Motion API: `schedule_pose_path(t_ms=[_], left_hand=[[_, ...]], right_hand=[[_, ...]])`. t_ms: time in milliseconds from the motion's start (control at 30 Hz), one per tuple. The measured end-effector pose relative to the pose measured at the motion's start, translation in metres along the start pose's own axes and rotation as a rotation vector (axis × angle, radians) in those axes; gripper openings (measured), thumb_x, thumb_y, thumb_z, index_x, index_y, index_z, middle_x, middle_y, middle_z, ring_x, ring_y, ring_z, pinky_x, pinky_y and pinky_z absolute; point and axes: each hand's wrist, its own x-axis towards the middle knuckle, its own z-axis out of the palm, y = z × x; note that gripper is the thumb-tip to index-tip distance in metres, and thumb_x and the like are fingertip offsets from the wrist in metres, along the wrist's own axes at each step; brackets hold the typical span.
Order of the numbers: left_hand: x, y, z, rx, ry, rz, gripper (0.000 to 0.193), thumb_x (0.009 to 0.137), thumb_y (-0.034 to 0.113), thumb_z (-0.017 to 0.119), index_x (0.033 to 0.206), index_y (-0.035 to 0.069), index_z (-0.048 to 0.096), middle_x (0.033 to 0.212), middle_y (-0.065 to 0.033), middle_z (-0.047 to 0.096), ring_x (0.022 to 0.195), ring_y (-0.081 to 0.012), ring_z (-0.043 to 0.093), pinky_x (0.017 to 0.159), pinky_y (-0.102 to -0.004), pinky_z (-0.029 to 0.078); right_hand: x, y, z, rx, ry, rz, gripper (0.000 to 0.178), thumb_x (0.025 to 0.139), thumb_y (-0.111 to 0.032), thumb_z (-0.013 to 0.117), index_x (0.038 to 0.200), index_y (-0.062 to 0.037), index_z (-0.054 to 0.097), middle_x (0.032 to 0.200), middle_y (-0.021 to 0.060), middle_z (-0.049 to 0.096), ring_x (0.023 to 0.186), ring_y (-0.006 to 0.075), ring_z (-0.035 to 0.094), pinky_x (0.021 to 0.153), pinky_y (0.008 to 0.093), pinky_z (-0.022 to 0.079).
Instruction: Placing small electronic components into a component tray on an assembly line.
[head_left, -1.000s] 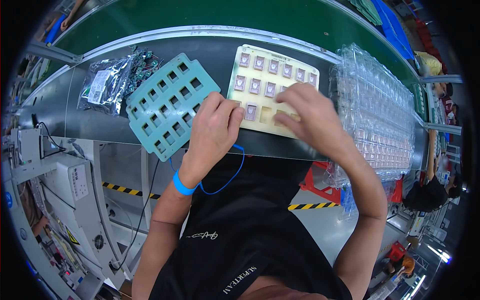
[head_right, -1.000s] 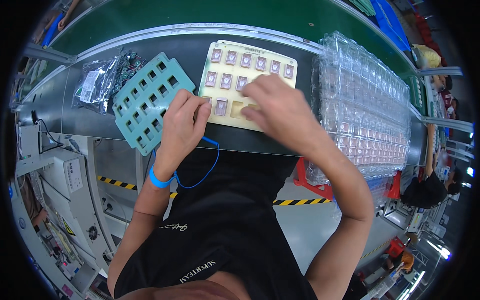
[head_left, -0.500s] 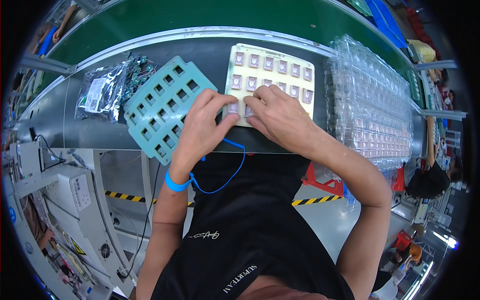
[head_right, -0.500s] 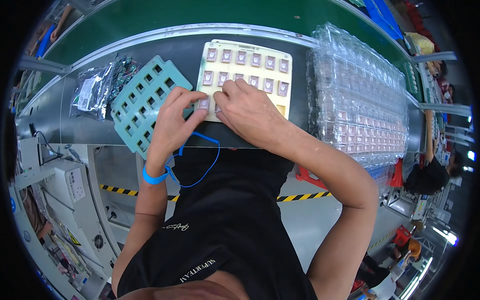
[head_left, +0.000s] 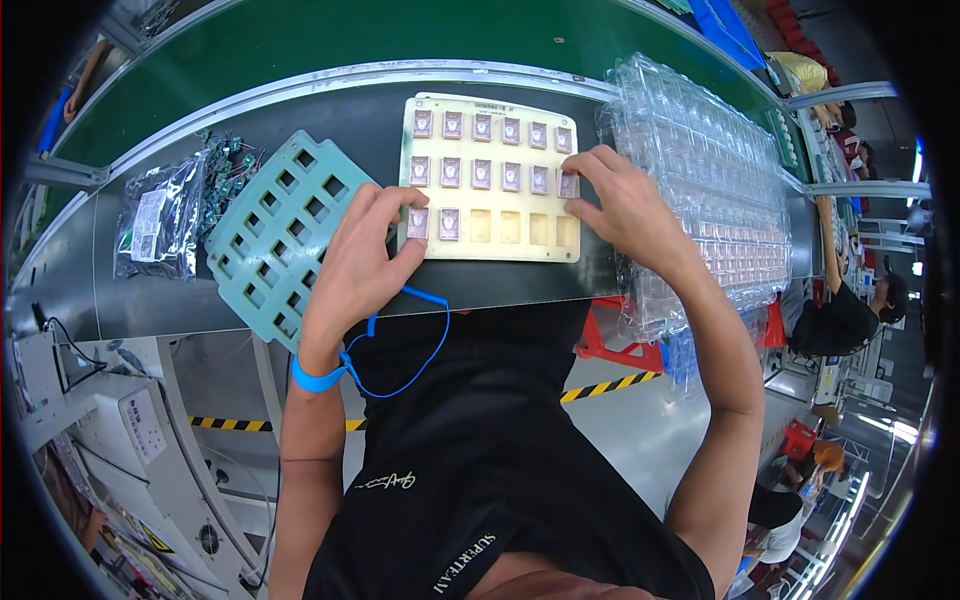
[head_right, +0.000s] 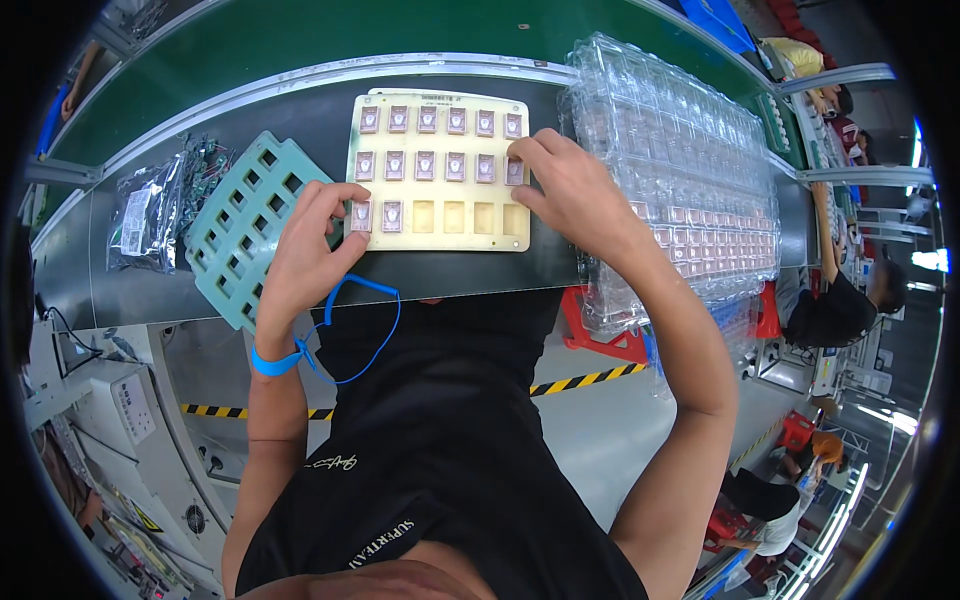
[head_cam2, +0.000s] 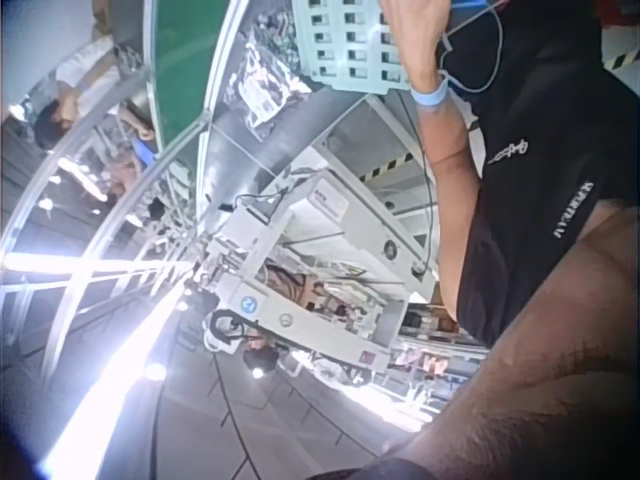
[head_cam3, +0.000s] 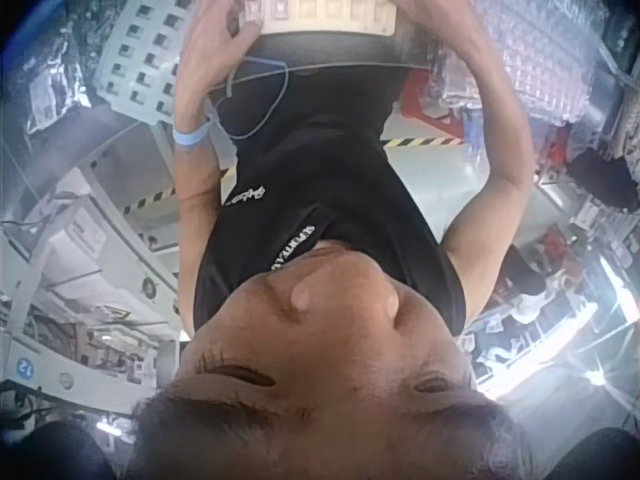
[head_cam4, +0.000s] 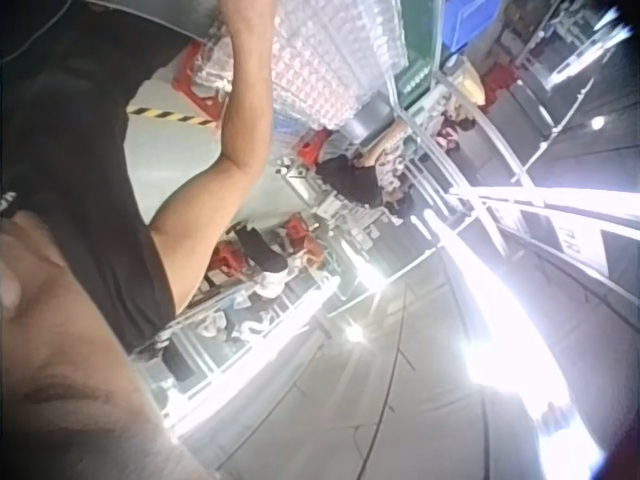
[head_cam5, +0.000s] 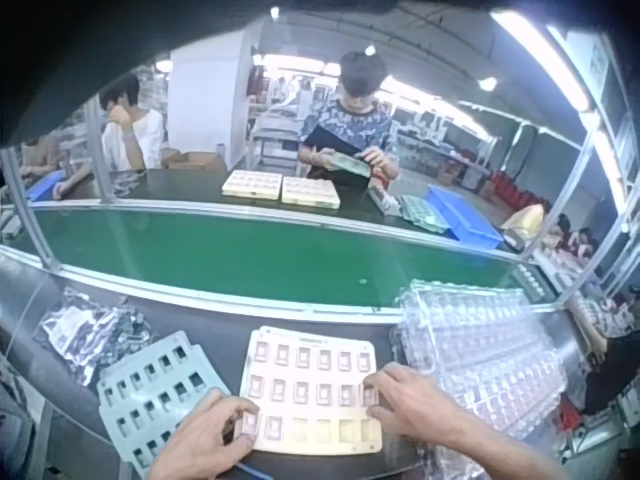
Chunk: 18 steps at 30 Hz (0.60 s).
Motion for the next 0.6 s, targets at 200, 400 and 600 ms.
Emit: schedule_pose_path(t_ms=[200,400,600], left_hand=[[0.000,-0.005,0.000,0.059,0.025,0.068,0.032,0.086,0.007,0.072,0.117,0.005,0.066,0.099,-0.0127,0.054,0.095,-0.0318,0.059,0.082,-0.0417,0.050],[0.004,-0.004,-0.006,0.163,0.003,0.230,0.032,0.087,0.007,0.074,0.118,0.004,0.067,0.098,-0.0117,0.055,0.095,-0.0321,0.059,0.082,-0.0417,0.050],[0.000,-0.009,-0.009,0.203,0.040,0.236,0.033,0.086,0.008,0.076,0.118,0.005,0.070,0.099,-0.0117,0.056,0.096,-0.0317,0.058,0.083,-0.0422,0.050]], right_hand=[[0.003,0.011,0.006,-0.130,0.021,-0.093,0.032,0.090,-0.015,0.072,0.118,-0.0023,0.062,0.105,0.0166,0.063,0.098,0.0382,0.065,0.085,0.0469,0.054],[0.004,0.011,0.002,-0.170,-0.017,-0.145,0.030,0.092,-0.017,0.070,0.117,-0.0010,0.063,0.103,0.0174,0.064,0.095,0.0385,0.066,0.083,0.0475,0.055],[0.006,0.011,0.002,-0.122,-0.025,-0.147,0.031,0.092,-0.016,0.070,0.118,0.0009,0.065,0.102,0.0180,0.064,0.093,0.0386,0.066,0.082,0.0472,0.055]])
